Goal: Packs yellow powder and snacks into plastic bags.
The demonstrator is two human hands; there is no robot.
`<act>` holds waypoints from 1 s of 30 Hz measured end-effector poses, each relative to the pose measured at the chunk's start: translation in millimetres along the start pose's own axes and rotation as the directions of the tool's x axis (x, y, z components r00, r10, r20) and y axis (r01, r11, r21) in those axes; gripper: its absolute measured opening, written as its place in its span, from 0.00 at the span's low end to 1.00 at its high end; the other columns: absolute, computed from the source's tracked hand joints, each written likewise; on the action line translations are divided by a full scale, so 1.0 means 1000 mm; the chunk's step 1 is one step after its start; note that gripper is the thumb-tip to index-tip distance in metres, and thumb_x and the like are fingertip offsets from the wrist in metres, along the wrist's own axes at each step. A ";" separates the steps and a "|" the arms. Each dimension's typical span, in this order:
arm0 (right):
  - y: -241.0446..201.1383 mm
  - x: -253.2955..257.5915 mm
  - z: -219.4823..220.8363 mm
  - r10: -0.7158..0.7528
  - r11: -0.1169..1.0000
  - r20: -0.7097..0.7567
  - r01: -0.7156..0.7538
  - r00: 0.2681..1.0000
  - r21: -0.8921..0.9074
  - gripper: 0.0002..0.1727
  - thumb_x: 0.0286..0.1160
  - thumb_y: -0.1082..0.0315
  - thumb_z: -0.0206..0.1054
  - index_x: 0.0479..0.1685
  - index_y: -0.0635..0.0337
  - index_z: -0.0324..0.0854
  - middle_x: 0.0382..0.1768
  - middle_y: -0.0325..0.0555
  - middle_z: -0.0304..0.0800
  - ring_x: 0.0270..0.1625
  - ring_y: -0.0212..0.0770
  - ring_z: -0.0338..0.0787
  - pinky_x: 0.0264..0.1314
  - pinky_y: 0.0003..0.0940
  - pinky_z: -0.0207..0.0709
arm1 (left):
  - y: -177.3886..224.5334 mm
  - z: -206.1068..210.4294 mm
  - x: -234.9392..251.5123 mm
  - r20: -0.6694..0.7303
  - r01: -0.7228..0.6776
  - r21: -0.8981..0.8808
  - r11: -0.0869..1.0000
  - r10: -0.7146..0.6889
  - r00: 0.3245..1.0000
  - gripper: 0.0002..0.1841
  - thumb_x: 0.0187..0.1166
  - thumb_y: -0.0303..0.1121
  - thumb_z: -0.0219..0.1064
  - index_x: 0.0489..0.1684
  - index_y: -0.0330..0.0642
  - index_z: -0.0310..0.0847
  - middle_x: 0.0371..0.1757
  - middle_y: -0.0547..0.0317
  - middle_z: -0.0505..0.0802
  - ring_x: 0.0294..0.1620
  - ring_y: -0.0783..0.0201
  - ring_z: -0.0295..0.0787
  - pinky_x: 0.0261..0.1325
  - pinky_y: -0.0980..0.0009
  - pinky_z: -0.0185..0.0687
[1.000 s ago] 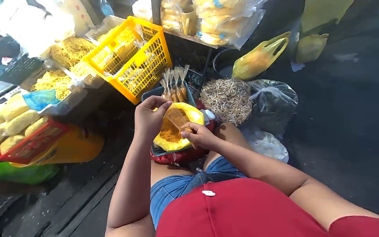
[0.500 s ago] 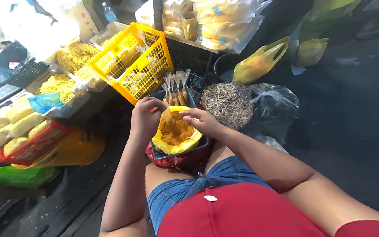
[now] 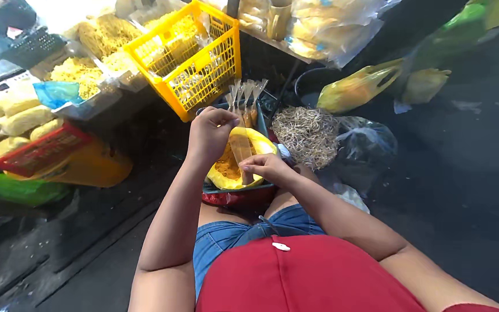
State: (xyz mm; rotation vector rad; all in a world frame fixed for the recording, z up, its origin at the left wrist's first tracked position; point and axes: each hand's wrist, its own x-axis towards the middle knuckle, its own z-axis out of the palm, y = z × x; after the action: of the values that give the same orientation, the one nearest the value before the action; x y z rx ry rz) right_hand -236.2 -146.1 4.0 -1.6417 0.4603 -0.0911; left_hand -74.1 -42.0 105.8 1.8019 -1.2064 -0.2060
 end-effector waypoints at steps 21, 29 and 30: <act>-0.008 -0.006 -0.005 -0.153 0.978 -0.004 0.152 0.988 0.144 0.24 0.82 0.66 0.64 0.74 0.67 0.77 0.63 0.48 0.89 0.62 0.30 0.88 0.70 0.31 0.81 | 0.020 -0.013 -0.020 -0.024 -0.315 -0.015 0.949 0.314 0.949 0.03 0.75 0.29 0.75 0.38 0.39 0.91 0.44 0.58 0.91 0.50 0.71 0.87 0.55 0.76 0.84; -0.024 0.015 -0.024 -0.282 0.953 -0.018 0.277 0.959 -0.122 0.14 0.81 0.71 0.67 0.62 0.64 0.86 0.54 0.46 0.93 0.53 0.31 0.91 0.62 0.33 0.84 | 0.014 -0.004 -0.008 0.114 -0.252 0.009 0.968 0.249 0.962 0.05 0.77 0.31 0.73 0.42 0.41 0.93 0.47 0.57 0.93 0.54 0.66 0.88 0.61 0.66 0.82; -0.025 0.017 -0.023 -0.267 0.955 -0.019 0.262 0.963 -0.138 0.15 0.82 0.71 0.66 0.63 0.63 0.86 0.57 0.46 0.93 0.56 0.31 0.91 0.64 0.33 0.84 | 0.016 -0.006 -0.004 0.110 -0.241 0.027 0.970 0.236 0.965 0.06 0.79 0.31 0.72 0.43 0.41 0.93 0.48 0.56 0.93 0.55 0.64 0.87 0.62 0.63 0.81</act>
State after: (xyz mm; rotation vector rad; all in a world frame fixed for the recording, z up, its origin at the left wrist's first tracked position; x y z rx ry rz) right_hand -222.1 -172.4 27.7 -1.8308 0.2762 -0.2971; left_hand -82.7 -37.1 119.6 1.6790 -1.5004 -0.1403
